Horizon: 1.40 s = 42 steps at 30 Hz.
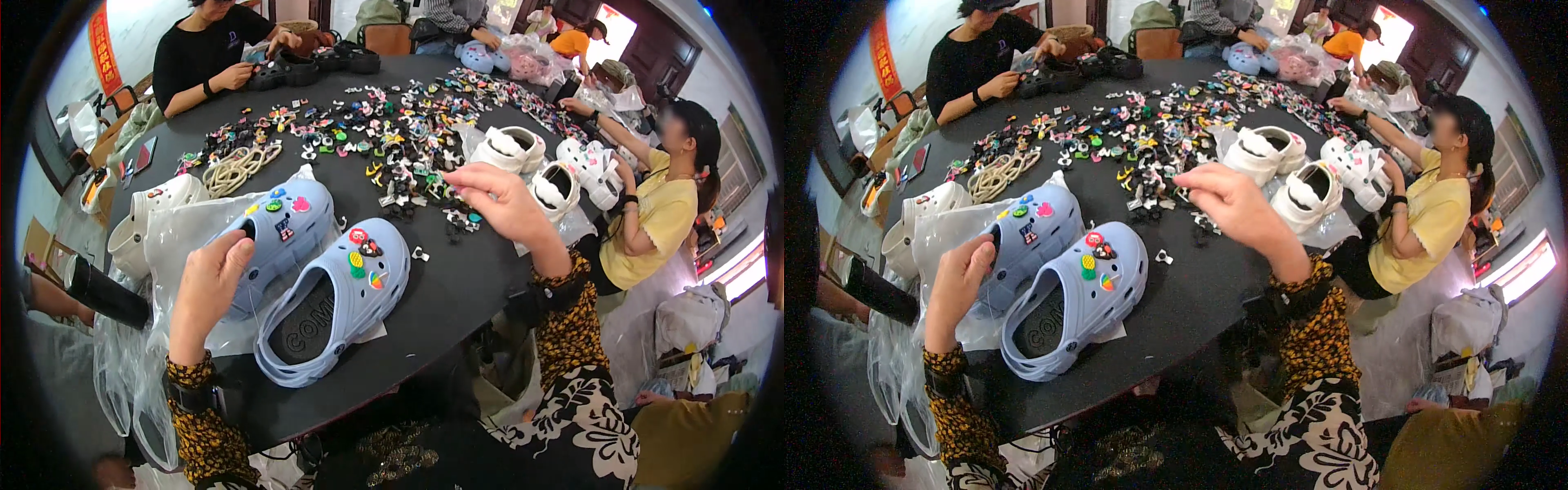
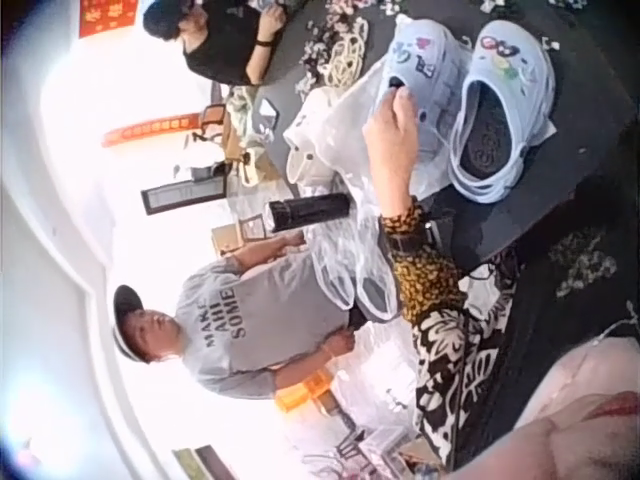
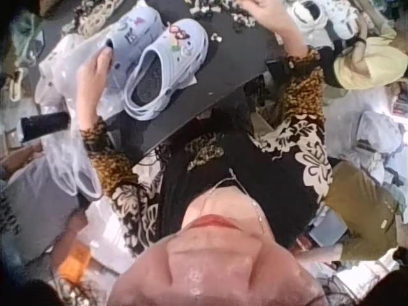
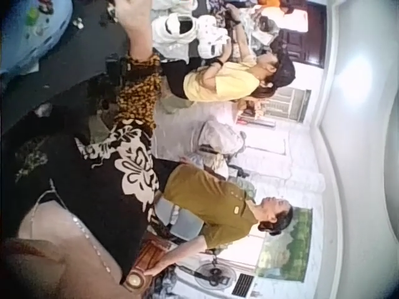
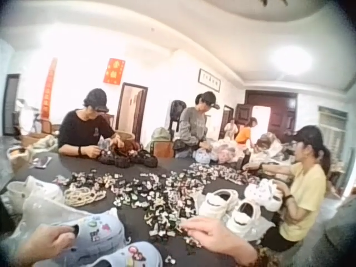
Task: The recorder is seen unboxing shoes and attaching decorative charms to them in a factory/warehouse setting.
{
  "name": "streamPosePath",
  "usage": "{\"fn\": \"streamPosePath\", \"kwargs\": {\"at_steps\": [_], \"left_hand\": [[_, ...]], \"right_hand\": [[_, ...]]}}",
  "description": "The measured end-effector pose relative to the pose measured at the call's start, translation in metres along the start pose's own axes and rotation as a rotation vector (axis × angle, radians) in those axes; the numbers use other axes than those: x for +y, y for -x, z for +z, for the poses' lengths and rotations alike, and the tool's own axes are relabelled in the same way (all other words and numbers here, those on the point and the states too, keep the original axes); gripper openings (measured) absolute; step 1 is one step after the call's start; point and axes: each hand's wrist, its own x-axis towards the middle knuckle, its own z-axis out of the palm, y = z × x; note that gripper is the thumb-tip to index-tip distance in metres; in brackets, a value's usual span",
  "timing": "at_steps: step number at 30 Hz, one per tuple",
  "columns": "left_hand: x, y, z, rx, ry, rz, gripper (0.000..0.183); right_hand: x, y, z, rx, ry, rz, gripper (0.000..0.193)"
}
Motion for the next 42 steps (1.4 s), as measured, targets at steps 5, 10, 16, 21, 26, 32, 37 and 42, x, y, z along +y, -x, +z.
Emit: {"fn": "streamPosePath", "kwargs": {"at_steps": [5,10,16,21,26,32,37,42], "left_hand": [[0.005,0.005,-0.004,-0.064,-0.039,0.000,0.040],[0.007,0.004,-0.005,-0.081,-0.092,0.000,0.039],[0.008,0.002,-0.007,-0.127,-0.083,-0.013,0.040],[0.005,0.005,-0.009,-0.113,-0.083,-0.004,0.041],[0.006,0.003,-0.012,-0.141,-0.106,-0.030,0.040],[0.006,0.003,-0.007,-0.140,-0.067,-0.020,0.037],[0.012,0.005,-0.010,-0.220,-0.154,-0.070,0.034],[0.016,0.012,-0.003,0.103,-0.251,0.140,0.024]], "right_hand": [[0.015,0.021,0.018,-0.138,-0.059,0.149,0.020],[0.019,0.031,0.065,-0.330,0.072,0.133,0.021],[0.027,0.031,0.085,-0.337,0.226,0.049,0.017],[0.030,0.018,0.083,-0.393,0.221,0.072,0.013],[0.040,-0.012,0.071,-0.216,0.237,0.005,0.012],[0.042,-0.049,0.055,-0.060,0.191,0.019,0.013],[0.033,-0.056,0.064,-0.039,0.081,0.022,0.014],[0.024,-0.047,0.085,-0.053,-0.008,-0.038,0.012]]}}
